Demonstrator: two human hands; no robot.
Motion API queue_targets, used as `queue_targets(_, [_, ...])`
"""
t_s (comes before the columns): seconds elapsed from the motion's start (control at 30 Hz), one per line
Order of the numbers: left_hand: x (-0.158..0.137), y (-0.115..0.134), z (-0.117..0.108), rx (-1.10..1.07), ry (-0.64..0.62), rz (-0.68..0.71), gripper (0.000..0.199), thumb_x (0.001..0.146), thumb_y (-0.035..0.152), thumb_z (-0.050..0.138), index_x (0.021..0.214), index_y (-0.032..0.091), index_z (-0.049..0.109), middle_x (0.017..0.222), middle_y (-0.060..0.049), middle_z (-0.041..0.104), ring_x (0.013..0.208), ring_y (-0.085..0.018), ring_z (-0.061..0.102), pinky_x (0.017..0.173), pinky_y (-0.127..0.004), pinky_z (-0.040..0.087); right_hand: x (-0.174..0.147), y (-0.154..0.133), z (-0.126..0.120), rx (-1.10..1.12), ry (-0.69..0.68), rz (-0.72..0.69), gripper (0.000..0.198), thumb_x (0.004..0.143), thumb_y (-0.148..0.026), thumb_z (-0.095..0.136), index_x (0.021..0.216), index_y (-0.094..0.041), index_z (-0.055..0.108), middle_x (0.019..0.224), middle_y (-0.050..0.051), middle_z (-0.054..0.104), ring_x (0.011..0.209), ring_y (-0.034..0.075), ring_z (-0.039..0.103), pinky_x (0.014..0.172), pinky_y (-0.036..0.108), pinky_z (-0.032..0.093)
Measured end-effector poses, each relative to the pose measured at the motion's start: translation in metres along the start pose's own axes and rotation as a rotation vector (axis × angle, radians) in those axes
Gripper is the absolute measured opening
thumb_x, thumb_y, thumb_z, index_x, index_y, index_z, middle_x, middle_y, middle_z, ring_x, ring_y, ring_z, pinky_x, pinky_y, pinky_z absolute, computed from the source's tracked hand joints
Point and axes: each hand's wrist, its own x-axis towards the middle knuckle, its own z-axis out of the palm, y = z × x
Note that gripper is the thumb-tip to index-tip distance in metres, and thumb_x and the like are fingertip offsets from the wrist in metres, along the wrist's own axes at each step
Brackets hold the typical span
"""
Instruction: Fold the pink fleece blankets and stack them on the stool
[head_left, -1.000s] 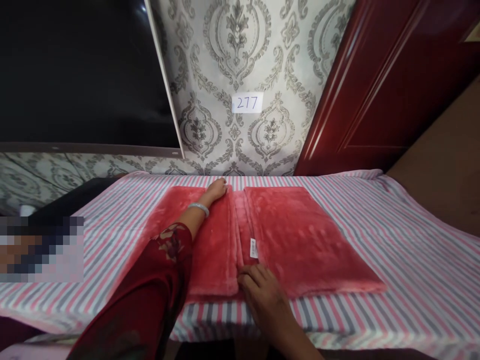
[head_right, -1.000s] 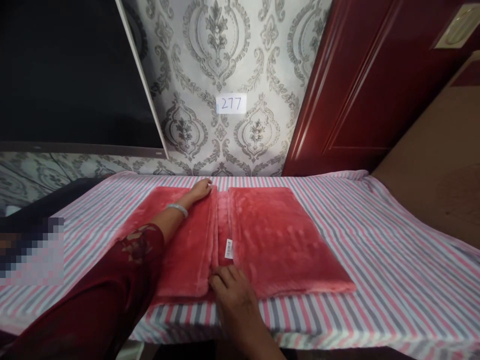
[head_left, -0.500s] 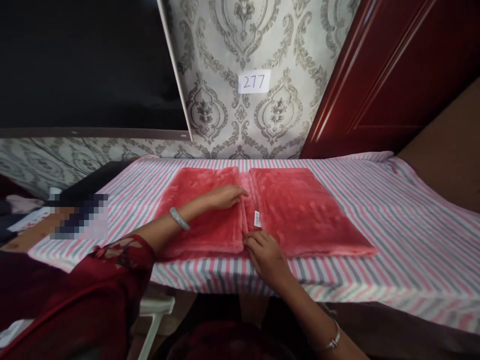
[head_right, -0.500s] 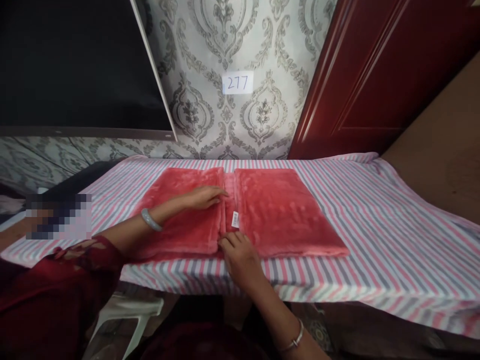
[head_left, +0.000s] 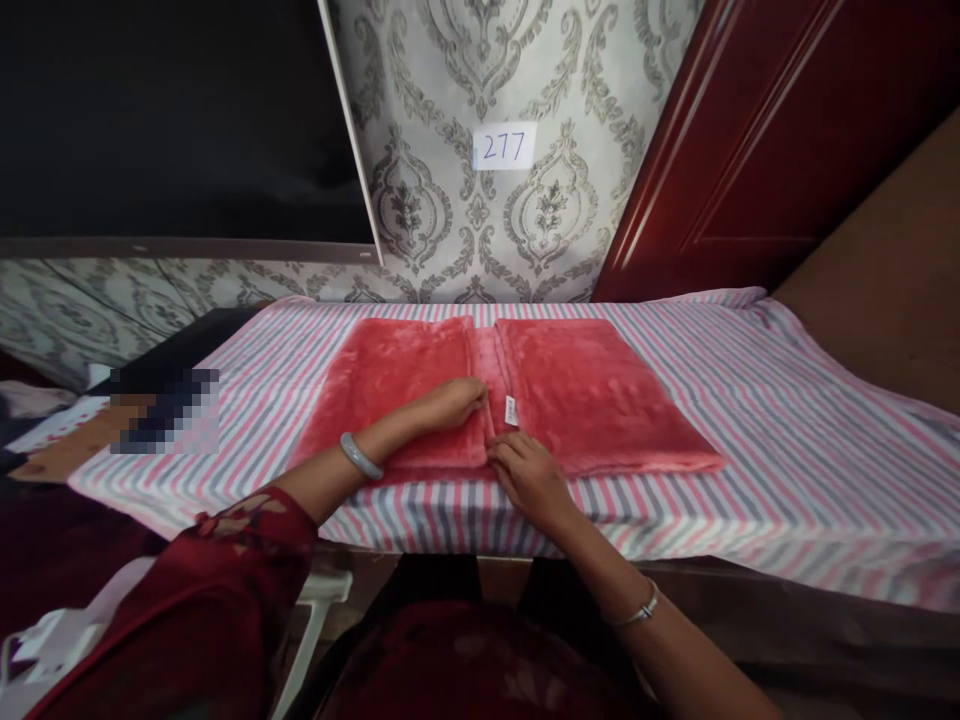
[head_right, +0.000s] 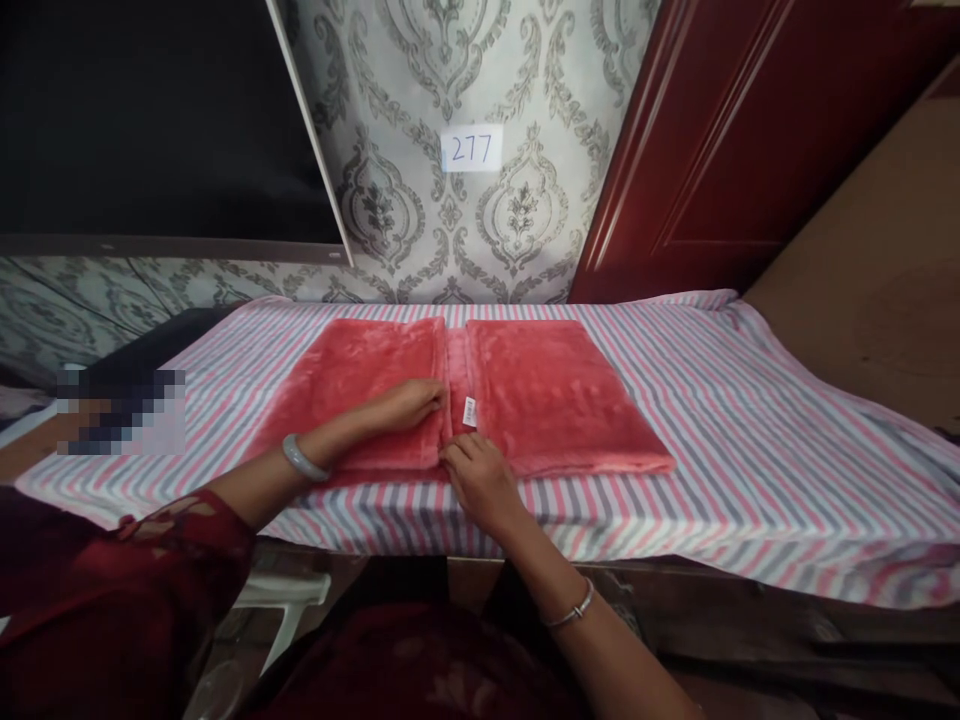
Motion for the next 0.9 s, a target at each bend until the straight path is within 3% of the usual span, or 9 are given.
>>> queue_targets(0.1, [-0.001, 0.004, 0.003, 0.008, 0.077, -0.039, 0.018, 0.091, 0.014, 0.044, 0.085, 0.018, 0.060, 0.091, -0.006, 0.067, 0.080, -0.017, 0.058, 0.076, -0.029, 0.047, -0.002, 0.001, 0.000, 0.011, 0.017, -0.029, 0.019, 0.096, -0.011, 0.047, 0.092, -0.019, 0.065, 0.094, 0.008, 0.066, 0.087, 0.020, 0.057, 0.080, 0.033, 0.046])
queue_targets(0.23, [-0.004, 0.008, 0.012, 0.024, 0.035, -0.041, 0.021, 0.091, 0.012, 0.042, 0.086, 0.018, 0.062, 0.090, -0.005, 0.067, 0.081, -0.018, 0.058, 0.078, -0.031, 0.048, -0.004, 0.000, 0.001, 0.025, 0.027, -0.007, 0.018, 0.093, -0.010, 0.050, 0.101, -0.018, 0.064, 0.099, 0.009, 0.065, 0.092, 0.022, 0.058, 0.082, 0.035, 0.048])
queue_targets(0.33, [-0.014, 0.010, 0.012, 0.003, 0.090, -0.026, 0.020, 0.092, 0.015, 0.043, 0.088, 0.018, 0.062, 0.091, -0.006, 0.066, 0.083, -0.019, 0.059, 0.080, -0.033, 0.048, -0.005, 0.000, 0.002, 0.029, 0.034, 0.024, 0.022, 0.092, -0.009, 0.049, 0.107, -0.019, 0.062, 0.104, 0.010, 0.064, 0.096, 0.023, 0.058, 0.085, 0.037, 0.049])
queue_targets(0.53, [-0.075, 0.028, 0.008, 0.053, 0.276, 0.112, 0.021, 0.098, 0.026, 0.042, 0.087, 0.019, 0.058, 0.090, -0.007, 0.063, 0.086, -0.021, 0.057, 0.081, -0.034, 0.047, -0.006, -0.001, 0.007, -0.027, 0.032, 0.061, 0.020, 0.097, -0.015, 0.045, 0.102, -0.018, 0.064, 0.095, 0.009, 0.061, 0.087, 0.022, 0.056, 0.077, 0.034, 0.048])
queue_targets(0.67, [-0.110, 0.035, 0.025, 0.139, 0.360, 0.173, 0.026, 0.095, 0.040, 0.053, 0.106, 0.017, 0.059, 0.107, -0.012, 0.064, 0.097, -0.026, 0.058, 0.086, -0.041, 0.047, -0.002, -0.003, 0.006, -0.051, 0.027, 0.080, 0.020, 0.097, -0.016, 0.045, 0.100, -0.018, 0.065, 0.092, 0.008, 0.059, 0.086, 0.022, 0.054, 0.076, 0.033, 0.046])
queue_targets(0.77, [-0.114, 0.033, 0.037, 0.210, 0.407, 0.203, 0.022, 0.097, 0.030, 0.049, 0.111, 0.017, 0.059, 0.110, -0.013, 0.066, 0.099, -0.027, 0.058, 0.086, -0.042, 0.047, 0.003, -0.003, 0.004, -0.045, -0.001, 0.081, 0.020, 0.097, -0.015, 0.045, 0.096, -0.018, 0.065, 0.089, 0.007, 0.058, 0.086, 0.021, 0.054, 0.076, 0.033, 0.045])
queue_targets(0.9, [-0.104, 0.032, 0.040, 0.205, 0.494, 0.150, 0.022, 0.100, 0.018, 0.039, 0.096, 0.018, 0.060, 0.093, -0.008, 0.067, 0.086, -0.022, 0.058, 0.078, -0.036, 0.046, 0.003, -0.003, 0.001, -0.024, 0.014, 0.055, 0.022, 0.097, -0.014, 0.042, 0.094, -0.018, 0.064, 0.088, 0.007, 0.058, 0.085, 0.021, 0.054, 0.077, 0.032, 0.044])
